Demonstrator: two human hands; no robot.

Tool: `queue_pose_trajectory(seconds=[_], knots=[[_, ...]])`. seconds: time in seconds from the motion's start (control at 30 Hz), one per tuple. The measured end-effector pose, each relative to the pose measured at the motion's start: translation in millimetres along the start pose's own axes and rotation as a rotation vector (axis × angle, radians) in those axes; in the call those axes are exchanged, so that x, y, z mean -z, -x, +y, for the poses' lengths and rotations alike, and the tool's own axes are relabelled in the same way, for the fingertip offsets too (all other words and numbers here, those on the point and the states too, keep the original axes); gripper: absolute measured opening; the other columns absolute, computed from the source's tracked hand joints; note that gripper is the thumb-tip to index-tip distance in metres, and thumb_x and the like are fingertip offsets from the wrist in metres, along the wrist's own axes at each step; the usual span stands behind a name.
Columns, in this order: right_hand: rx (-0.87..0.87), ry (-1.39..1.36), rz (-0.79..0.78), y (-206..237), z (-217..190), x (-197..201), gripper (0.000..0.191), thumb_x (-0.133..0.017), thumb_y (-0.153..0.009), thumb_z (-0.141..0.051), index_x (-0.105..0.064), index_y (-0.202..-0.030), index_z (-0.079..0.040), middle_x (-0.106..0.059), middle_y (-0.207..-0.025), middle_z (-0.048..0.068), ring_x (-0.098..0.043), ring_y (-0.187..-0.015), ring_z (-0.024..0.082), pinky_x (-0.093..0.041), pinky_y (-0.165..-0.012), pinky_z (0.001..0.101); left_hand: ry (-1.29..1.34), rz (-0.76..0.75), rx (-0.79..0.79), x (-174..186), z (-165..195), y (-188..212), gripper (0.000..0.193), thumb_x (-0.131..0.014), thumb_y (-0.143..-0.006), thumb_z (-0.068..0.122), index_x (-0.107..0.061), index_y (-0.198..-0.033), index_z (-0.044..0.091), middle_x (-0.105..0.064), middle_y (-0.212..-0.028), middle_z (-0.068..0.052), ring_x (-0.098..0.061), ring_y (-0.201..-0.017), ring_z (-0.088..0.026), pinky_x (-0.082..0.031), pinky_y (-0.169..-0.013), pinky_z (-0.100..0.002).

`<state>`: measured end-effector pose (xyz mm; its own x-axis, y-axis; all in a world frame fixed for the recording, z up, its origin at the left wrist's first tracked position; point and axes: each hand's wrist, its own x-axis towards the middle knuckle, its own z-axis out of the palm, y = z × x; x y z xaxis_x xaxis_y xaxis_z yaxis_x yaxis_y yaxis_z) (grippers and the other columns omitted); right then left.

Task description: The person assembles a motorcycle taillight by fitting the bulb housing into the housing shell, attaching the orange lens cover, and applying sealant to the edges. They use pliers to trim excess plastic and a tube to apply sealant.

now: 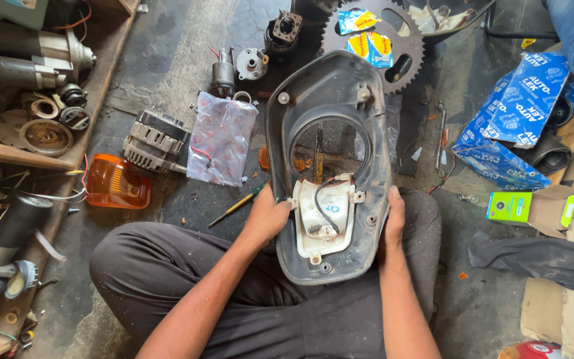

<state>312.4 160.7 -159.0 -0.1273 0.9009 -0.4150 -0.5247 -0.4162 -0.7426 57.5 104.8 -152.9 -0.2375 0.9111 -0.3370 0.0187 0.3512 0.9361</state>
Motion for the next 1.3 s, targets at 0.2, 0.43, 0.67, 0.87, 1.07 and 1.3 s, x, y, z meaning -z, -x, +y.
queue_pose_trajectory(seconds=[0.2,0.43,0.67,0.87,1.07,1.3], knots=[[-0.003,0.027,0.021,4,-4,-7,0.068,-0.055,-0.095,-0.052,-0.055,-0.140,0.000,-0.064,-0.131,0.013,-0.061,-0.115,0.025,-0.049,-0.100,0.0369,-0.040,0.003,0.039,1,9,3,0.052,-0.056,-0.080,0.001,-0.055,-0.132,-0.001,-0.070,-0.117,-0.020,-0.068,-0.112,-0.030,-0.049,-0.100,-0.037],[-0.022,0.065,0.058,5,-5,-11,0.069,-0.056,-0.093,-0.054,-0.057,-0.137,0.000,-0.065,-0.127,0.014,-0.062,-0.111,0.025,-0.049,-0.096,0.0373,-0.097,0.016,0.059,3,17,7,0.052,-0.060,-0.084,0.006,-0.053,-0.135,0.000,-0.069,-0.120,-0.020,-0.068,-0.114,-0.030,-0.048,-0.101,-0.038],[-0.025,0.037,0.074,4,-5,-10,0.064,-0.055,-0.096,-0.051,-0.058,-0.134,0.000,-0.066,-0.124,0.012,-0.062,-0.109,0.025,-0.049,-0.096,0.0365,-0.102,0.033,0.061,3,19,6,0.049,-0.064,-0.083,0.007,-0.056,-0.131,0.001,-0.072,-0.116,-0.019,-0.070,-0.111,-0.030,-0.051,-0.098,-0.038],[0.113,0.123,-0.094,5,-5,-21,0.057,-0.063,-0.090,-0.037,-0.060,-0.134,0.000,-0.067,-0.117,0.009,-0.064,-0.108,0.023,-0.049,-0.097,0.0363,-0.166,0.129,-0.044,13,34,4,0.048,-0.069,-0.083,0.009,-0.060,-0.129,0.001,-0.075,-0.115,-0.019,-0.073,-0.110,-0.031,-0.053,-0.095,-0.038],[0.022,0.317,-0.016,5,-2,-24,0.044,-0.075,-0.080,-0.006,-0.062,-0.122,-0.001,-0.070,-0.112,0.008,-0.066,-0.102,0.019,-0.051,-0.092,0.0344,-0.232,0.185,-0.225,11,41,13,0.048,-0.068,-0.084,0.007,-0.062,-0.132,0.006,-0.076,-0.110,-0.019,-0.074,-0.107,-0.034,-0.056,-0.089,-0.040],[0.322,0.958,0.195,26,-6,-52,0.050,-0.074,-0.082,-0.002,-0.057,-0.129,0.001,-0.071,-0.111,0.011,-0.068,-0.100,0.021,-0.053,-0.090,0.0340,-0.172,0.117,-0.051,9,14,2,0.044,-0.070,-0.082,0.003,-0.065,-0.126,0.006,-0.078,-0.107,-0.017,-0.076,-0.104,-0.031,-0.056,-0.089,-0.039]])
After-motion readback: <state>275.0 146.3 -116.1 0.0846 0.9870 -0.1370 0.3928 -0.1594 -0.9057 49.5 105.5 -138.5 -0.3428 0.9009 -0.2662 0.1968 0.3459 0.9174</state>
